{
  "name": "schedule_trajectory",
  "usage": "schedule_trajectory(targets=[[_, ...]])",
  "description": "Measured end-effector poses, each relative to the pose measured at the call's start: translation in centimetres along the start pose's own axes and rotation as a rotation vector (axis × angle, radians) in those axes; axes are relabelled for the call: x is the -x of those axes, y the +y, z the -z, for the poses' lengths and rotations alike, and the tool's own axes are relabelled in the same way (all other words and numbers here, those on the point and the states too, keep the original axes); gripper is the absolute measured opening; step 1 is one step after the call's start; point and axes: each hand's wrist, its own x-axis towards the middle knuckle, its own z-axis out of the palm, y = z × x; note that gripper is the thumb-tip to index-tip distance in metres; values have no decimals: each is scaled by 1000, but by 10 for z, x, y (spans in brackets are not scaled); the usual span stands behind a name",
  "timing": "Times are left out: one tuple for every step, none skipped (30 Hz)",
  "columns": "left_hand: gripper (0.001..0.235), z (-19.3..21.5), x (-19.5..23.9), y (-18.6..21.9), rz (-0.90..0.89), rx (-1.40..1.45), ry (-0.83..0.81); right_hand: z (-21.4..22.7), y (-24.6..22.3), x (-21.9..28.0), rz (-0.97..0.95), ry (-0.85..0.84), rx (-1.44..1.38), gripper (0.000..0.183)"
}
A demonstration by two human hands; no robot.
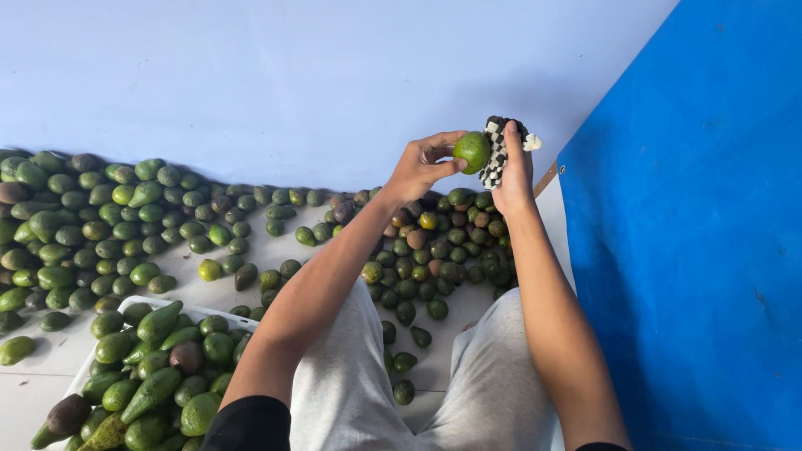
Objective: The person sits on the floor and wipes individual avocados with a checkered cloth. They pick up each avocado from a large pile on the floor, rub it with the cloth, and place it back down. The process is repeated for multiple avocados.
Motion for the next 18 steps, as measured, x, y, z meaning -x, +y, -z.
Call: schedule_trajectory(targets=[[53, -2, 1, 4, 1, 24, -11, -1, 0, 1, -6, -7, -19, 40], [51, -5, 2, 8, 3, 48, -21, -1, -1, 1, -12, -13, -38, 35], [51, -8, 5, 13, 5, 47, -22, 7, 4, -4, -13, -12, -39, 35], [53, -12, 9, 18, 27, 33, -37, 16, 9, -9, -53, -38, -44, 35], [54, -16, 10, 24, 45, 18, -55, 24, 12, -16, -87, -67, -49, 36], [54, -13, 8, 19, 43, 17, -59, 20, 13, -15, -83, -67, -51, 36], [53, -10, 7, 13, 30, 3, -43, 17, 14, -13, -60, -33, -66, 36], [52, -8, 6, 8, 16, -10, -28, 14, 15, -11, -37, 1, -82, 36], [52, -8, 5, 4, 15, -10, -25, 7, 13, -5, -39, -2, -81, 36], [53, -9, 3, 0, 8, -32, 71, 0, 11, 0, -4, 42, -40, 47], [55, -10, 2, -3, 0, -55, 163, -7, 9, 6, 35, 87, -1, 59], [55, -10, 1, -4, -1, -56, 163, -11, 9, 9, 35, 86, -1, 59], [56, -10, 1, -6, -1, -82, 231, -14, 10, 13, 57, 114, 119, 65], [57, -11, 1, -7, 0, -109, 299, -18, 10, 17, 78, 142, 238, 72], [57, -15, 2, -7, 1, -109, 299, -26, 7, 22, 78, 143, 238, 72], [59, -18, 2, -7, 7, -137, 305, -35, 3, 26, 100, 198, 329, 76], [60, -22, 2, -6, 12, -165, 310, -44, 0, 30, 125, 254, 417, 81], [60, -26, 3, -5, 12, -166, 308, -46, -3, 29, 126, 255, 416, 81]])
